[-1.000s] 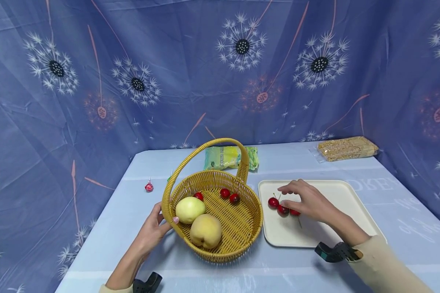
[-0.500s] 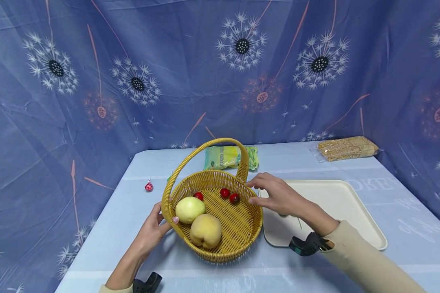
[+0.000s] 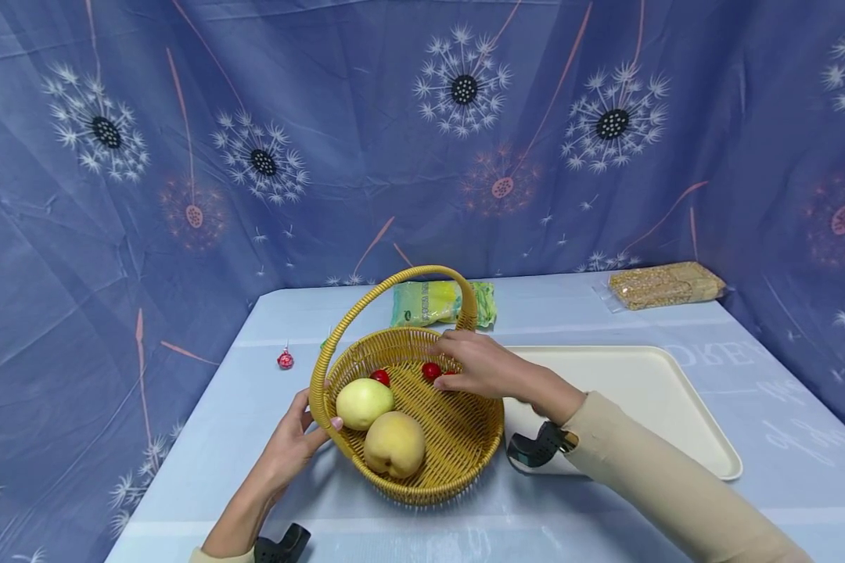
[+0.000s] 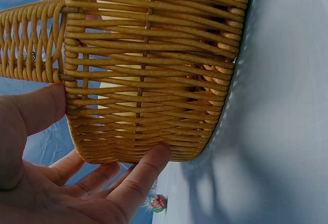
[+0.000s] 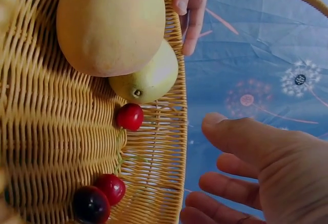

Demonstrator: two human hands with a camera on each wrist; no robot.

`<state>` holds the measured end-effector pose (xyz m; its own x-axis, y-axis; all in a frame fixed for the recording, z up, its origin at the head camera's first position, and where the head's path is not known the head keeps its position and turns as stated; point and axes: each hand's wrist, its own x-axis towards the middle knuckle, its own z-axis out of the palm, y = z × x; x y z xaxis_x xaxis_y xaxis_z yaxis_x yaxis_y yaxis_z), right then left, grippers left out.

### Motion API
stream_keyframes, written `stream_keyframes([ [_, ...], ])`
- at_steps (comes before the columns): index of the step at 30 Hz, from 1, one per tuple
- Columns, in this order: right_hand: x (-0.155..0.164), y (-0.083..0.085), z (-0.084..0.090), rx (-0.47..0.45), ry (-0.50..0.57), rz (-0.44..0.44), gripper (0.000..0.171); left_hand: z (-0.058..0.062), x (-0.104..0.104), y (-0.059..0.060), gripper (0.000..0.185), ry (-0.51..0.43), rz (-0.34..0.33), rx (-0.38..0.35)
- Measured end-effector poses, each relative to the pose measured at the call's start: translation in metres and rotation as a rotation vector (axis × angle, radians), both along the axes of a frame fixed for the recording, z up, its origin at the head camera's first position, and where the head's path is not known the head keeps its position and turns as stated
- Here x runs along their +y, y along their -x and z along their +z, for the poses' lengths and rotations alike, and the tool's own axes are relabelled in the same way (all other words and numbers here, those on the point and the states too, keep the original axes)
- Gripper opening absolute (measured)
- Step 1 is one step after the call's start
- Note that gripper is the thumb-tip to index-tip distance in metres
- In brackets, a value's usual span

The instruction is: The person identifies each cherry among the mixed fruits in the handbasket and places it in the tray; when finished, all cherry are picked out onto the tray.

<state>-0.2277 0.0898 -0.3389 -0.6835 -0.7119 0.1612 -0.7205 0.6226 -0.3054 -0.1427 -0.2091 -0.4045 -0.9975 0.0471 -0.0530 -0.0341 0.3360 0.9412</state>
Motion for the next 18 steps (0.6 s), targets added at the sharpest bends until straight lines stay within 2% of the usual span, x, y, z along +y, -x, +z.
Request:
stream_keyframes([
  [7,-0.02,0.013,-0.004,-0.065,-0.088,0.01,0.049,0.0,-0.001,0.0,0.066,0.0,0.001,-0.004],
  [18,-0.035,0.023,-0.013,-0.132,-0.241,-0.077,0.048,-0.001,-0.001,0.0,0.066,0.0,0.002,-0.001],
])
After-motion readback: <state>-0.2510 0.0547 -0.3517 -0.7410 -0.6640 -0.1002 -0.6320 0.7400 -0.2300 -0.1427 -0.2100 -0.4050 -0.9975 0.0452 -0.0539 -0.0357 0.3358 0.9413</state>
